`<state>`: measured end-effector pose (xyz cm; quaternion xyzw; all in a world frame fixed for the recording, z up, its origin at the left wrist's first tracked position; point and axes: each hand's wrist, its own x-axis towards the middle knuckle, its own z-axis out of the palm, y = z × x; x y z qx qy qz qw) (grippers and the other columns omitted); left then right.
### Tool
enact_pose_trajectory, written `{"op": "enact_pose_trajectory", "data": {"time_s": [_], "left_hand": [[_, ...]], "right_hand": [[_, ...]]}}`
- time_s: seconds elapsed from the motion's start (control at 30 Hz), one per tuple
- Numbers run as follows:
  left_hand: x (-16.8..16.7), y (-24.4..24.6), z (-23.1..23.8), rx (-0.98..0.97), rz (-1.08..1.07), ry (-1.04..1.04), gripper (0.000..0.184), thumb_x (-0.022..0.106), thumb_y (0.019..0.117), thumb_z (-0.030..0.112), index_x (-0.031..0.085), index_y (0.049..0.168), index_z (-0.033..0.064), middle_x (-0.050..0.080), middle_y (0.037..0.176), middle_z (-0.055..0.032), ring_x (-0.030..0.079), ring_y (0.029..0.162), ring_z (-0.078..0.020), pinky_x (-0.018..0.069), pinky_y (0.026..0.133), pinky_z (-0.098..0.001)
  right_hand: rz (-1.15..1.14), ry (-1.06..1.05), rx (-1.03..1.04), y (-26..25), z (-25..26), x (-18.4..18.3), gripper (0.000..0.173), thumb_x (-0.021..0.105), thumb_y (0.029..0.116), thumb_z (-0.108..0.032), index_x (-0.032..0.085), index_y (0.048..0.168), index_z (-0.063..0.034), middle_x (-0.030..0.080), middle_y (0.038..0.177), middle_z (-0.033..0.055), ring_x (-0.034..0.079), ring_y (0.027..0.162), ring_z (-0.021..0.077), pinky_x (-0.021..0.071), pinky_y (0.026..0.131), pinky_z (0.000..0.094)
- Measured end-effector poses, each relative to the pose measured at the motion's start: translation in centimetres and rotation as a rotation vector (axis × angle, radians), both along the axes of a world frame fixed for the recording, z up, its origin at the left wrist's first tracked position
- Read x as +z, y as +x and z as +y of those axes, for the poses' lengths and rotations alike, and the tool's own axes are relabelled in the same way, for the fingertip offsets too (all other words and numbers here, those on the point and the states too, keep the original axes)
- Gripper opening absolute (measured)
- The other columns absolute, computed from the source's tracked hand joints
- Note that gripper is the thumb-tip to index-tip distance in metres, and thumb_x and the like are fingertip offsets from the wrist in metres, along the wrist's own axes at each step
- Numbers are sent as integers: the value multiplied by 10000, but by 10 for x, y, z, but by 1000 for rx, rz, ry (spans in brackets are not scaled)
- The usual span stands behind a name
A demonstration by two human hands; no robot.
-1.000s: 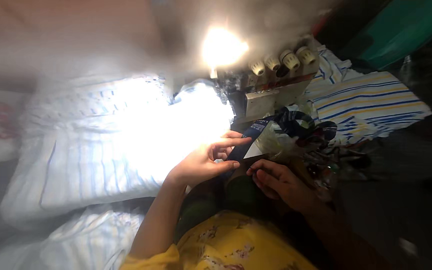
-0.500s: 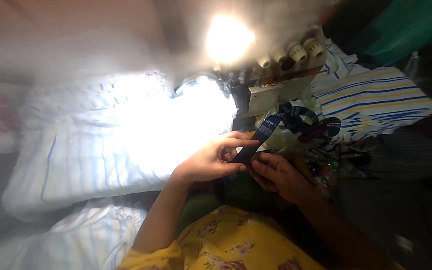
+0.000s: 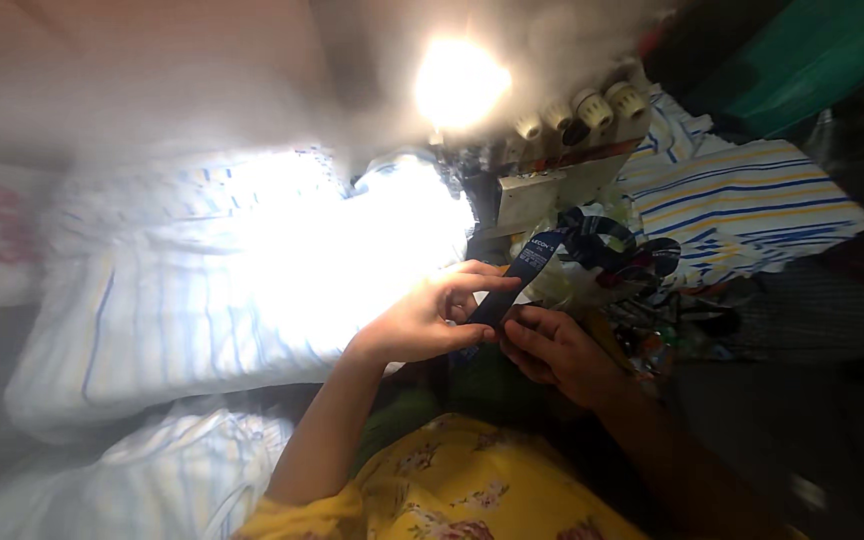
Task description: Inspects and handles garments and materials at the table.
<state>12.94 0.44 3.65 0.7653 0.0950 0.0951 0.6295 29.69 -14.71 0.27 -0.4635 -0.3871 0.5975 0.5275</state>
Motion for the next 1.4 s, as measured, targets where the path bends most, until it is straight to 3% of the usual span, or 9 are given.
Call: {"op": "enact_pose_trajectory", "data": {"time_s": [1.4], "left_hand": [[-1,-3,-6,36,1,67,478,708,900,76,607,1362,6,586,1290,-46,556,782,66,486,664,-87]], "right_hand": [[14,-2,-57,-9,9,2,154,517,1032,-140,659,980,-114,570,678,-148,437,510,-92,355,463,80]]}}
